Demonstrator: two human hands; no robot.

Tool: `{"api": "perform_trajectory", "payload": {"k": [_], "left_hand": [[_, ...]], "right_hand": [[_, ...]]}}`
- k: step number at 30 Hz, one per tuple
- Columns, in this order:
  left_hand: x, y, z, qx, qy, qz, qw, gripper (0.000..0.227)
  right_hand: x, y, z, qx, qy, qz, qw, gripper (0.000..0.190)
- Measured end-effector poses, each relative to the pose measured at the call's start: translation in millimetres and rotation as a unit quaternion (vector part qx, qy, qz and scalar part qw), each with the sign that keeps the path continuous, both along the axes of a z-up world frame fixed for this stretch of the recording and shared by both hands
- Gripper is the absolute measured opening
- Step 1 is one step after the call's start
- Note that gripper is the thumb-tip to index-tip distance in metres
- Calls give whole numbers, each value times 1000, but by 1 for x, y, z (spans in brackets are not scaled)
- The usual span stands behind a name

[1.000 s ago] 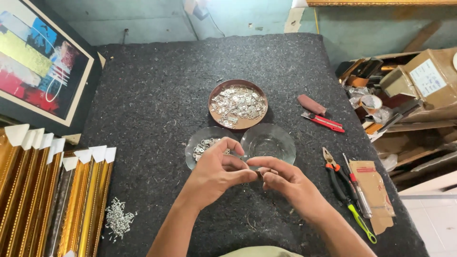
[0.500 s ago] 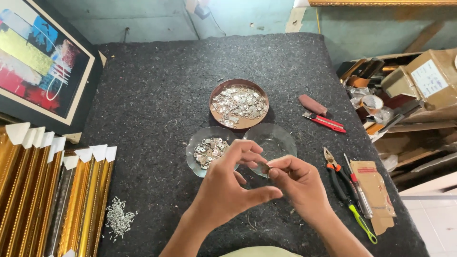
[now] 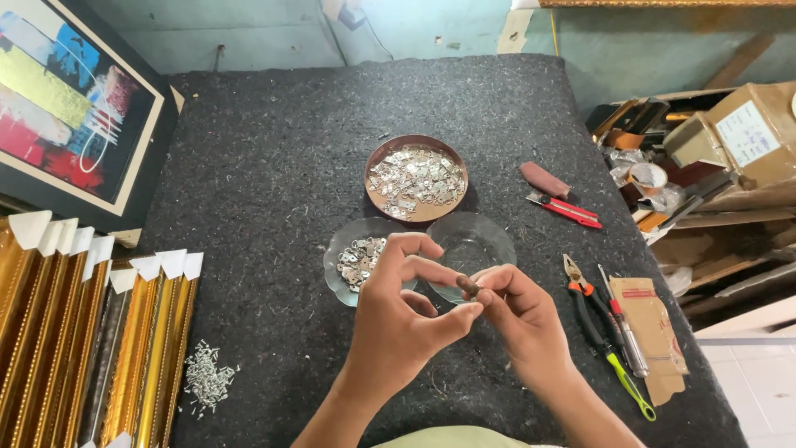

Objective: Sorting small metal frame hardware from a large bowl into smaller containers and using pliers to adjust them.

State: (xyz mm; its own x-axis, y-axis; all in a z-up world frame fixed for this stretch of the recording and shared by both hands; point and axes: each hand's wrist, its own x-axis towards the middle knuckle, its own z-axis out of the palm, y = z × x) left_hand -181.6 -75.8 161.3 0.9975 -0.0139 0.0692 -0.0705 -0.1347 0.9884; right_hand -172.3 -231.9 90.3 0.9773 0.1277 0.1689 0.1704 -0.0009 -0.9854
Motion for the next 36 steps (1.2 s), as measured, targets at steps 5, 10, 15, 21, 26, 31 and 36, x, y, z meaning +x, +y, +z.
{"api": "perform_trajectory", "payload": {"k": [5, 10, 15, 21, 26, 31, 36], "left_hand": [[3, 2, 3, -70, 65, -3, 995, 37], [7, 5, 5, -126, 110, -7, 986, 34], [9, 9, 9, -115, 138, -19, 984, 30], [14, 14, 4, -98, 122, -58, 986, 31], [15, 15, 14, -42, 168, -67, 983, 31], [15, 15, 2, -91, 129, -83, 984, 33], [12, 8, -9, -185, 139, -63, 971, 36]], "right_hand": [[-3, 3, 3, 31, 20, 3, 999, 18], [-4, 7, 10, 38, 26, 0, 999, 15], [-4, 7, 11, -4, 6, -19, 1000, 16], [-4, 6, 23, -61, 36, 3, 997, 19], [-4, 8, 21, 4, 17, -10, 1000, 24], [-2, 10, 30, -58, 70, -93, 992, 13], [-4, 13, 38, -33, 128, -109, 985, 12]]}}
